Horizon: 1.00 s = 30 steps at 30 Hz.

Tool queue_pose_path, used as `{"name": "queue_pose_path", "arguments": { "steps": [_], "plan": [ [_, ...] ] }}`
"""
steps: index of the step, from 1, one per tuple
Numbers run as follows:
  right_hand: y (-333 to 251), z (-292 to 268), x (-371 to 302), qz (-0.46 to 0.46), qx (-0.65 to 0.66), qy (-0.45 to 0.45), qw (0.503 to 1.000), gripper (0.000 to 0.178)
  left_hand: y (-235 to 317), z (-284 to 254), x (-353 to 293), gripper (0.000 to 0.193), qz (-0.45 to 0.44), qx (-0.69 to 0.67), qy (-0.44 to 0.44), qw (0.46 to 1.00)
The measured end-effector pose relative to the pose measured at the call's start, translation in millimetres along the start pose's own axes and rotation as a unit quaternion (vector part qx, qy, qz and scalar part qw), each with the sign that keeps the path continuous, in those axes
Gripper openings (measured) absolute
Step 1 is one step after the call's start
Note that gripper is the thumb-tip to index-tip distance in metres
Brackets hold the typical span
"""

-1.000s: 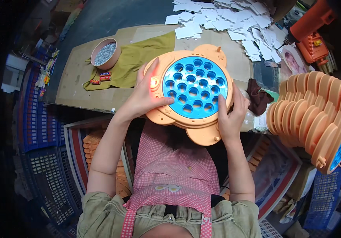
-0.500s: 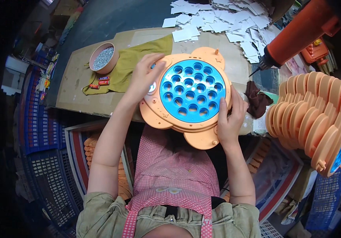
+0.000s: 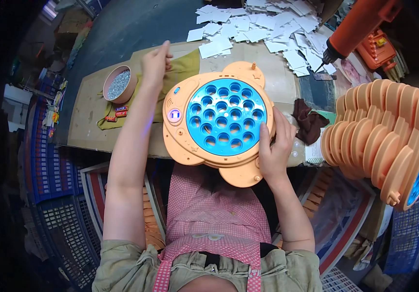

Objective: Assembling plastic bear-shaped toys by inserting components and applying sealant.

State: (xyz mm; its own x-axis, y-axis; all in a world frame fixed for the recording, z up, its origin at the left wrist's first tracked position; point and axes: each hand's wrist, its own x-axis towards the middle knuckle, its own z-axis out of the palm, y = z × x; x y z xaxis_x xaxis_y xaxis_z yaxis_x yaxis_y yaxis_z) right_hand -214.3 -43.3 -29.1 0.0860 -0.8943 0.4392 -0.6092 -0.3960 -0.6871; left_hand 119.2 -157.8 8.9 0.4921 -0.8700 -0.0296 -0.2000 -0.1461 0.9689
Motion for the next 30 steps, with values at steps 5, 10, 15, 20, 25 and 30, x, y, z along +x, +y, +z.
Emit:
{"name": "queue_pose_path", "arguments": {
  "steps": [5,10,15,20,25,30],
  "plan": [
    [3,0,0,0.003,-0.002,0.006,1.0,0.042,-7,-6,-60,0.023,0.076,-0.089,-0.042,0.992],
    [2,0,1,-0.01,-0.007,0.016,1.0,0.04,-33,-5,-87,0.032,0.048,-0.131,-0.158,0.978],
    [4,3,0,0.003,0.006,0.012,1.0,0.038,-37,0,-90,0.035,0.054,-0.096,-0.13,0.985],
    [4,2,-1,0.021,0.005,0.01,1.0,0.038,-40,4,-87,0.046,0.056,-0.085,-0.097,0.99],
    [1,3,0,0.013,0.011,0.007,1.0,0.038,-42,-1,-85,0.045,0.022,-0.104,-0.109,0.988],
    [7,4,-3,0.045,0.023,0.003,0.999,0.04,-30,-13,-96,0.045,-0.023,-0.199,-0.141,0.969]
  ]
}}
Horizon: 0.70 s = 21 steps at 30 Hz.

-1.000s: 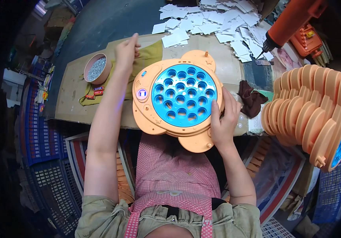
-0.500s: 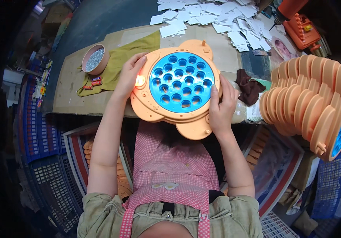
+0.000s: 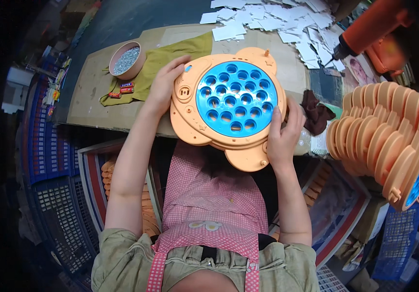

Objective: Assembling plastic bear-shaped toys by inserting components and applying sealant.

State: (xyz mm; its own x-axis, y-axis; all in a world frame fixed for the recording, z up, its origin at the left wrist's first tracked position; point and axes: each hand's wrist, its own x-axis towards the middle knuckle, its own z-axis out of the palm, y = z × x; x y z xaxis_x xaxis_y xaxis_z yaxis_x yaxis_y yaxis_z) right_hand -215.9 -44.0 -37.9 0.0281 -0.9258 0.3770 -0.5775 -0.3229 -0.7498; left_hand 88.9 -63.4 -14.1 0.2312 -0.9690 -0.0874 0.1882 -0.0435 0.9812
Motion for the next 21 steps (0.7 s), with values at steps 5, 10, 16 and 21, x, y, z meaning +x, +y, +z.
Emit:
{"name": "queue_pose_path", "arguments": {
  "steps": [5,10,16,21],
  "plan": [
    [12,-4,6,0.006,-0.036,0.004,0.999,0.039,-16,11,-80,0.066,0.17,0.302,0.052,0.937],
    [-46,-14,21,0.17,0.447,-0.009,0.878,0.049,-10,-6,-87,0.086,0.086,0.181,-0.041,0.979],
    [-26,-20,51,0.286,0.512,-0.143,0.797,0.038,3,-44,-92,0.073,0.065,-0.015,-0.021,0.998],
    [-24,33,67,0.306,0.58,-0.102,0.748,0.031,24,-54,-83,0.049,0.182,0.091,0.124,0.971]
  ]
}}
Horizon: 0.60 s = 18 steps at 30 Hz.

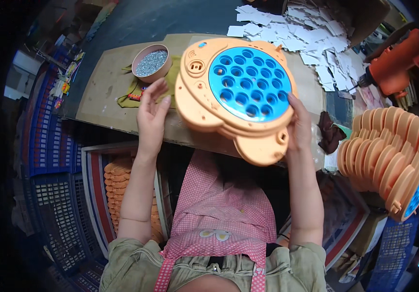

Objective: Assembling plastic bear-shaped toys by inserting components and applying sealant.

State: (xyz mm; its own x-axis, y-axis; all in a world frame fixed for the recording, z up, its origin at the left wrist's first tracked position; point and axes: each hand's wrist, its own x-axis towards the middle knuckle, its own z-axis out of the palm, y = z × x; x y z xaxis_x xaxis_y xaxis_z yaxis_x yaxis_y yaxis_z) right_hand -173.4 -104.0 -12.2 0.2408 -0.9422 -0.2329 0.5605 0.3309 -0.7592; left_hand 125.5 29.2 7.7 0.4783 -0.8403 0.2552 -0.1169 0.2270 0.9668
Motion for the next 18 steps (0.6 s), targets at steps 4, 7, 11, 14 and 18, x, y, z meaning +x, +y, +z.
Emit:
{"name": "queue_pose_path", "arguments": {
  "steps": [4,7,11,14,18],
  "plan": [
    [10,4,-2,-0.065,-0.022,0.002,0.998,0.033,14,10,16,0.044,0.043,0.018,0.048,0.998],
    [7,5,-13,-0.02,0.033,-0.008,0.999,0.036,16,3,45,0.045,-0.271,-0.37,-0.125,0.88],
    [0,5,-20,-0.075,0.023,-0.037,0.996,0.043,5,28,48,0.055,-0.23,-0.354,-0.138,0.896],
    [-15,4,-22,-0.081,0.026,-0.038,0.996,0.046,1,28,42,0.057,-0.212,-0.406,-0.182,0.87],
    [-10,5,-18,-0.071,-0.083,-0.055,0.992,0.049,39,36,41,0.061,-0.207,-0.328,-0.011,0.922]
  ]
}}
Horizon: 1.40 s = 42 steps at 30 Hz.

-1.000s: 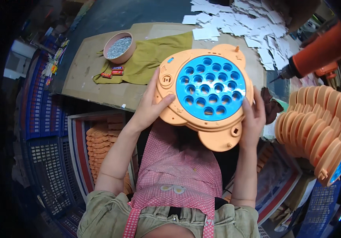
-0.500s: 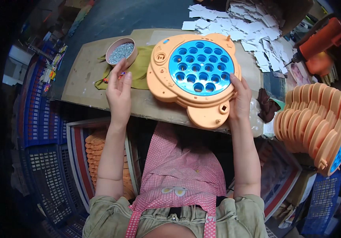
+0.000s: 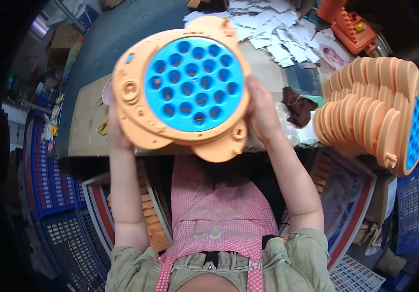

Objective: Assembling plastic bear-shaped toys by inserting components and applying sealant.

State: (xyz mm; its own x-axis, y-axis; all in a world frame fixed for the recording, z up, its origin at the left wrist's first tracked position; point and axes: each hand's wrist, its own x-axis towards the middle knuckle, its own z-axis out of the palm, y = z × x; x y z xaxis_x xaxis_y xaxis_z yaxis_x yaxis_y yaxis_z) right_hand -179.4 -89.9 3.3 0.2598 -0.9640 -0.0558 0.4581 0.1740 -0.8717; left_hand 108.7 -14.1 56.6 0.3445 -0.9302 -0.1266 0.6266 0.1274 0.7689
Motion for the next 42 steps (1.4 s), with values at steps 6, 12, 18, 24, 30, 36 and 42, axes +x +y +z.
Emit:
{"name": "queue_pose_path", "arguments": {
  "steps": [6,12,18,24,30,36,42],
  "plan": [
    [-49,-28,103,-0.2,-0.546,0.004,0.813,0.042,56,30,-39,0.073,0.182,0.249,-0.15,0.939],
    [-16,-86,178,-0.277,-0.84,0.118,0.452,0.022,9,70,-41,0.076,0.362,0.698,-0.31,0.534],
    [-37,-91,190,-0.322,-0.851,0.034,0.414,0.013,-35,64,-41,0.077,0.304,0.681,-0.405,0.529],
    [-53,-101,196,-0.442,-0.677,0.112,0.577,0.017,-61,50,-32,0.079,0.295,0.634,-0.414,0.583],
    [-44,-81,171,-0.237,-0.555,0.072,0.794,0.023,13,-32,47,0.014,0.42,0.771,0.003,0.479],
    [-43,-48,134,-0.258,-0.47,0.066,0.841,0.018,55,-100,99,0.019,0.194,0.881,0.102,0.42],
    [-40,-28,26,-0.364,-0.501,0.035,0.784,0.021,50,-105,99,0.026,0.211,0.868,0.136,0.429]
  ]
}}
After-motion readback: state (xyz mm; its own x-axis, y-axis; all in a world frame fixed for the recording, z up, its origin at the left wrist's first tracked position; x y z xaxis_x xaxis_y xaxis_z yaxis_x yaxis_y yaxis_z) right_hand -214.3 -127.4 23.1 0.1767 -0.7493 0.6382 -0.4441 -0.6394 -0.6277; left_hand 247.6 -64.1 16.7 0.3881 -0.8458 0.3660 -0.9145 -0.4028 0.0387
